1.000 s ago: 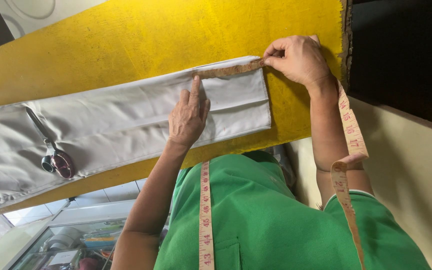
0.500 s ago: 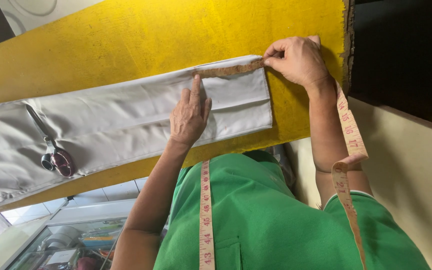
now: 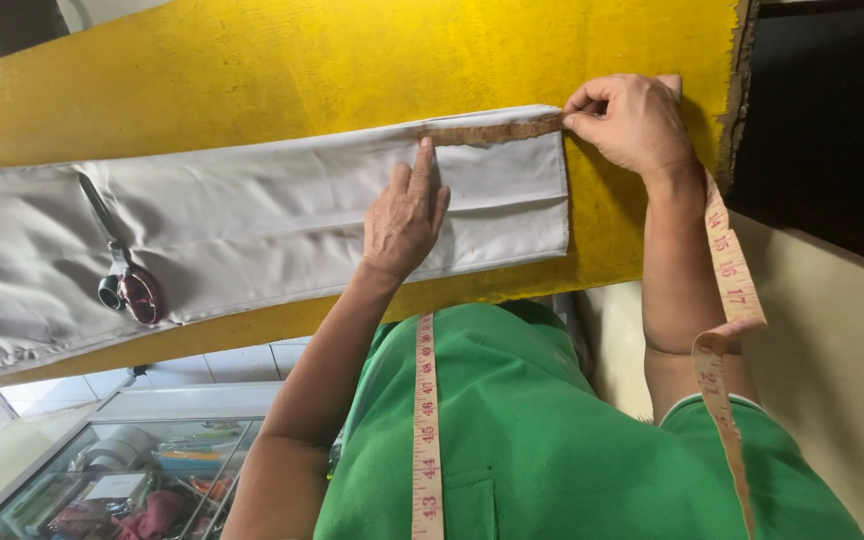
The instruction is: The person measures a folded white garment on a yellow table using a measuring tape and a ruler, marking the fabric with chalk. They then use scissors to cut the garment along the marked line and fold the resulting piece.
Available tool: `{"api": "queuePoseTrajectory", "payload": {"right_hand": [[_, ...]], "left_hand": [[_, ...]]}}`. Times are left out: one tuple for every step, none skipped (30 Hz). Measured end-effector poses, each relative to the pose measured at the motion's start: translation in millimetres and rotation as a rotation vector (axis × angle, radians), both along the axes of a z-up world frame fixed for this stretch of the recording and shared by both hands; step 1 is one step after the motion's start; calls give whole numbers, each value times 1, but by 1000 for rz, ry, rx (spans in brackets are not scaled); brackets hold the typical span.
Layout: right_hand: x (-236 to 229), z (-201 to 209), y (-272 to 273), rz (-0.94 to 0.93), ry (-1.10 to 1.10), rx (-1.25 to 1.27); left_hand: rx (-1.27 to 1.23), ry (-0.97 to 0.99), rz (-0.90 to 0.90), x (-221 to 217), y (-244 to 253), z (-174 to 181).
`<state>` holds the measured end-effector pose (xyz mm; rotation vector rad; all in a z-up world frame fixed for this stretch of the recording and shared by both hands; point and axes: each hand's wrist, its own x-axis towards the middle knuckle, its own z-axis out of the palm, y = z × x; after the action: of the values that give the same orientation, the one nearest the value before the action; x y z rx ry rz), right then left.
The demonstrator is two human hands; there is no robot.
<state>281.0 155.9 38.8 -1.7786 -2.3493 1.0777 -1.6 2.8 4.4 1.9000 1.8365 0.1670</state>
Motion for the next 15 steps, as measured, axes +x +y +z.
{"api": "queuePoseTrajectory", "payload": {"right_hand": [[1, 2, 0, -4, 0, -7], [0, 0, 1, -7, -3, -7], [1, 0, 1, 1, -2, -4], [2, -1, 1, 9, 0, -1], [3, -4, 2, 0, -8, 1], [5, -6, 3, 16, 4, 7], [7, -9, 4, 31, 17, 13], [7, -7, 5, 21, 9, 14], [6, -6, 6, 13, -7, -25], [4, -5, 7, 5, -23, -64], [6, -6, 7, 1, -24, -63], [7, -7, 7, 9, -19, -59], [6, -8, 7, 21, -13, -56], [6, -8, 7, 21, -11, -55], [7, -8, 6, 20, -8, -55]], "left_hand": [[2, 4, -4, 1, 1, 0], [3, 0, -7, 0, 1, 1], [2, -4, -8, 0, 1, 2], [2, -7, -9, 1, 2, 3], [4, -15, -18, 1, 3, 4], [-23, -9, -4, 1, 4, 5], [-51, -2, 9, 2, 4, 6], [-49, -10, -1, 2, 2, 3], [24, 9, -7, 2, 0, -1], [97, 26, -13, 1, -3, -4], [98, 26, -17, 1, -3, -4], [84, 22, -11, 2, -2, -5], [70, 22, -1, 1, -3, -5], [70, 23, -1, 1, -2, -4], [69, 24, -7, 1, -2, -4]]}}
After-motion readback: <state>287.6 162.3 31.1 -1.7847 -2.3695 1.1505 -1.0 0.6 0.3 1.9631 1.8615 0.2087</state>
